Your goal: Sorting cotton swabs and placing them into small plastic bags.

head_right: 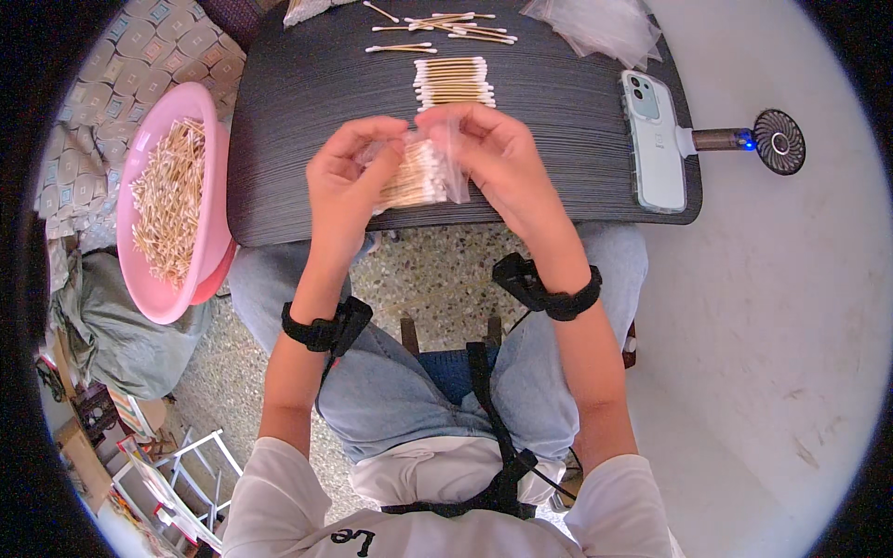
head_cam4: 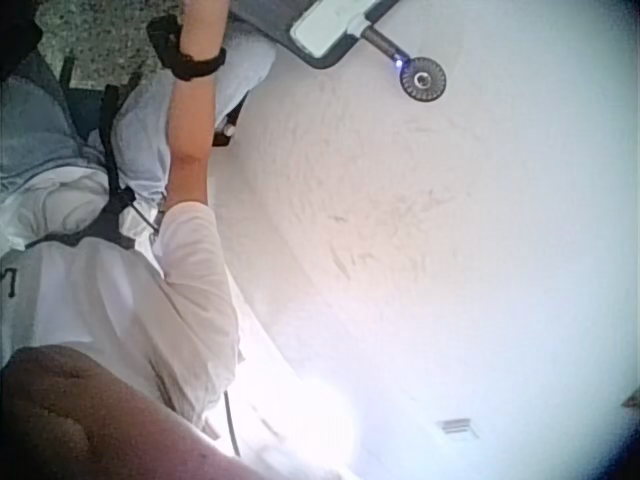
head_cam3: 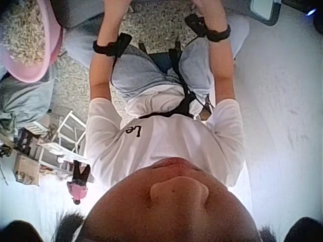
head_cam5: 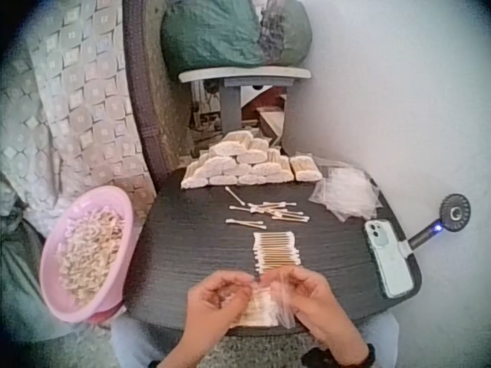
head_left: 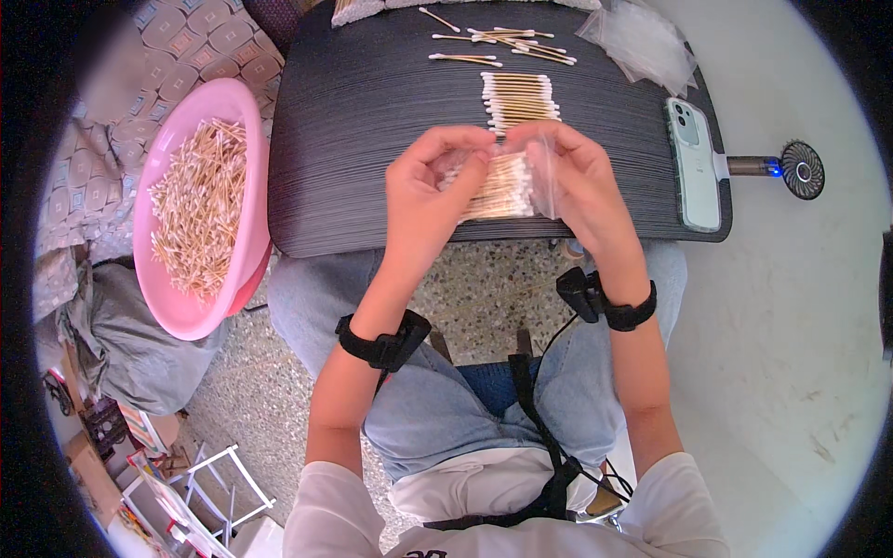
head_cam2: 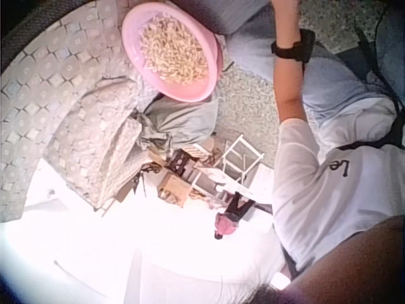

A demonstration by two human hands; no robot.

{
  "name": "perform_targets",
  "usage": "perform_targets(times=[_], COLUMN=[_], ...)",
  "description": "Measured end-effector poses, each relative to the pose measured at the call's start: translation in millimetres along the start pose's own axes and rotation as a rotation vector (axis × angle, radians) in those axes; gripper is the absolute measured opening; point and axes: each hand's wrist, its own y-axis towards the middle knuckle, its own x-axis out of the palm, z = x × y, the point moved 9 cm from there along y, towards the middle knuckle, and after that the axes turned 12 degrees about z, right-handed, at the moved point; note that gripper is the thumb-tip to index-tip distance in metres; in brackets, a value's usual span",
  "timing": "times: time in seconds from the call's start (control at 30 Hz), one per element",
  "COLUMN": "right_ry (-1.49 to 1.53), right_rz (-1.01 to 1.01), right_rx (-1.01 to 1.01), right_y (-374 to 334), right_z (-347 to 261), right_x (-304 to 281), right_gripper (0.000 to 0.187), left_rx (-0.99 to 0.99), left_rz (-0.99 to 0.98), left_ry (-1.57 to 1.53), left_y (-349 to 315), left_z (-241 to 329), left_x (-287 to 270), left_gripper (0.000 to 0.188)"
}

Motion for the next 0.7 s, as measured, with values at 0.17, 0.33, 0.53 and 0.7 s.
perform_targets(times=[0.17, 0.33, 0.53, 0.7], right_ry=[-0.068, -0.22, 0.124, 0.075], right_rz=[-0.023, -0.047, -0.047, -0.047], right_rx=[-0.061, -0.076, 0.047, 0.038], right_y=[-1.2, -2.1, -0.7, -3.0], right_z=[-4.4, -4.3, 2.0, 7.1], right_x=[4.2, 6.8, 3.8, 4.8], right_gripper=[0.032, 0.032, 0.028, 0.028], left_rx=[-0.091, -0.046, -0.057, -0.083], left_rz=[0.012, 0.009, 0.023, -0.02], left_ry=[-0.063, -0.033, -0.09, -0.116], left_y=[1.6, 0.0, 1.0, -3.9], left_z=[-5.3, -8.4, -2.4, -5.4], left_x=[-1.5, -2.2, -1.8, 3.7], left_gripper=[0.016, 0.016, 0.015, 0.015])
